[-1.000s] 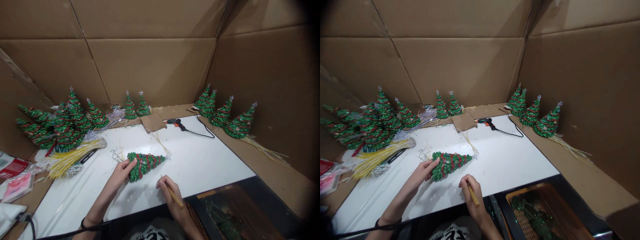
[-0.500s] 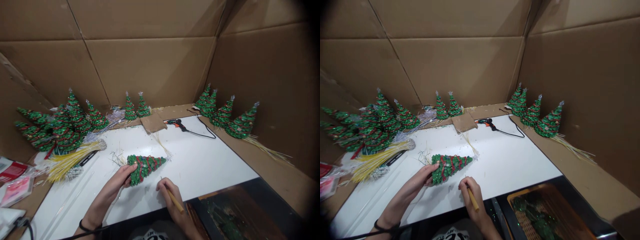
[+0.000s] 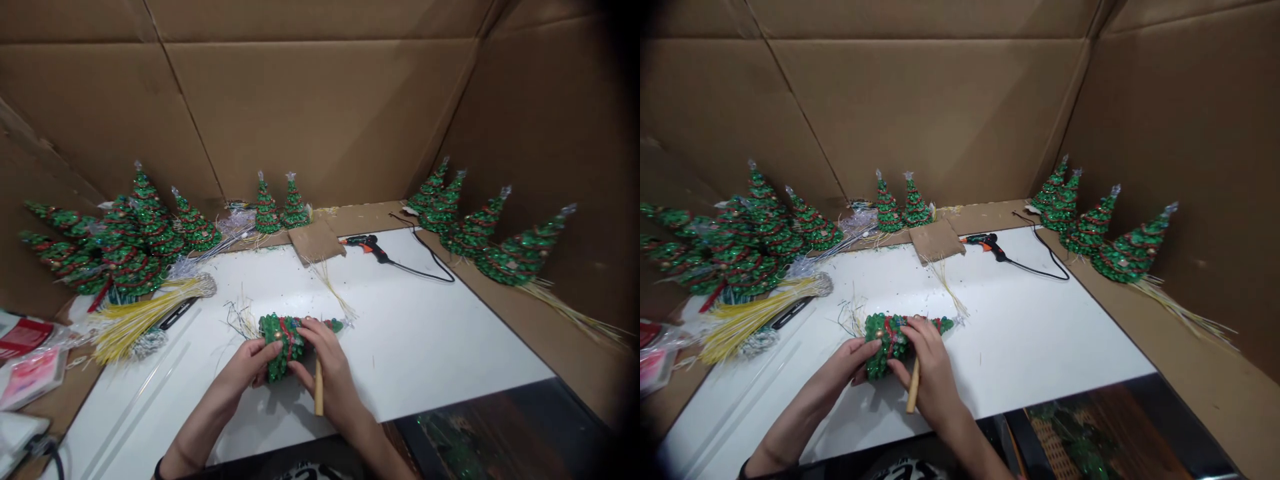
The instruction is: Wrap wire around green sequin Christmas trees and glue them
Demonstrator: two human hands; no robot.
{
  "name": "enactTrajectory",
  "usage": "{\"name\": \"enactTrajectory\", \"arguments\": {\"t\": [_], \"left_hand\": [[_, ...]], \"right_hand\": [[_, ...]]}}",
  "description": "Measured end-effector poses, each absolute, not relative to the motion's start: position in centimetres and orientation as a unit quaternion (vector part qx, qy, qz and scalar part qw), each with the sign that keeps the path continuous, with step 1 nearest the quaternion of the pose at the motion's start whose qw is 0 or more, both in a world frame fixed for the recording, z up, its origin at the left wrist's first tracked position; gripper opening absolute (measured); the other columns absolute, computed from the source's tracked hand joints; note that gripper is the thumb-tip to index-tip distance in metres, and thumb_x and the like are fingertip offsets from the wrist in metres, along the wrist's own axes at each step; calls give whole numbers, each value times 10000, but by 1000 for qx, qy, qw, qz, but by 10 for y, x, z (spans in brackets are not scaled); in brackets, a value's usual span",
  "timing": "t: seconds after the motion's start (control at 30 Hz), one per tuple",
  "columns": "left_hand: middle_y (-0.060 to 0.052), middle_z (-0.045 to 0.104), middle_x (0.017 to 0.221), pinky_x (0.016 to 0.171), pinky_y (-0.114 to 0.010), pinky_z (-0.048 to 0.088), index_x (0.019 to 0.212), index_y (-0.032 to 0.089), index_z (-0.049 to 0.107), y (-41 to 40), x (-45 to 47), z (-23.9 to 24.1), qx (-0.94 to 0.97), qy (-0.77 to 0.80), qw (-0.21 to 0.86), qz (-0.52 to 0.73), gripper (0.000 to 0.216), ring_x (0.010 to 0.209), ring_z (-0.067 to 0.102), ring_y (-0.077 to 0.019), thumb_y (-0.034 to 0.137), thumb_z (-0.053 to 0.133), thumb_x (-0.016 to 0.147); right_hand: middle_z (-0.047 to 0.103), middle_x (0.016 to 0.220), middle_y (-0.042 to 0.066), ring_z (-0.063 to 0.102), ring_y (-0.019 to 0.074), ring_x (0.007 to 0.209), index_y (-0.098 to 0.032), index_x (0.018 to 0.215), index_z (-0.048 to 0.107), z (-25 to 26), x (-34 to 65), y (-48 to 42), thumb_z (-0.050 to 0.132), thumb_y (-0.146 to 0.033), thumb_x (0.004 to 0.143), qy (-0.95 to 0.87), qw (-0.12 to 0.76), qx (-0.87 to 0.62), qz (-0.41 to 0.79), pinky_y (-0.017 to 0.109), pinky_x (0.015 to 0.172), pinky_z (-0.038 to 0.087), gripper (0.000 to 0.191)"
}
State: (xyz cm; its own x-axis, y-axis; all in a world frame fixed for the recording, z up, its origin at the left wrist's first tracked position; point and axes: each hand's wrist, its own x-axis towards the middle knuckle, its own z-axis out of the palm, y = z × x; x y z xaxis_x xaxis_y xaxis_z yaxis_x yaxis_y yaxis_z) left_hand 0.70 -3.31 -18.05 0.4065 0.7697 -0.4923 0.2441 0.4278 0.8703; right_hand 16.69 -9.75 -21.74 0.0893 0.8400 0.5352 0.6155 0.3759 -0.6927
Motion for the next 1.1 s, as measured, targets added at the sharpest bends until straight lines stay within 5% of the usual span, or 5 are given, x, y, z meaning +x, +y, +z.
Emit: {"name": "enactTrajectory", "arguments": {"t": [0.47,0.77,1.1], "left_hand": [[44,438,537,476,-213,150,741,120,601,-38,10,-177,447,529,695,195,507,488,274,-59,592,696,583],[-29,624,720,543,-212,327,815,129,660,-43,10,-176,422,526,706,217,459,631,507,-121,513,741,577],[13,499,570,455,-207,208,729,113,634,-41,8,-183,455,484,714,221,412,498,357,-69,506,707,632]], "right_hand": [[602,1168,97,527,241,1142,-228,1180,556,-227,169,-93,672,-260,770,-646,533,-536,111,445,986,439,427],[612,1149,85,535,238,1129,-244,1157,571,-227,170,-93,692,-260,751,-637,553,-524,114,440,975,447,424],[592,1186,83,509,234,1158,-250,1150,571,-228,172,-92,681,-267,764,-644,545,-517,141,445,1000,412,401]]}}
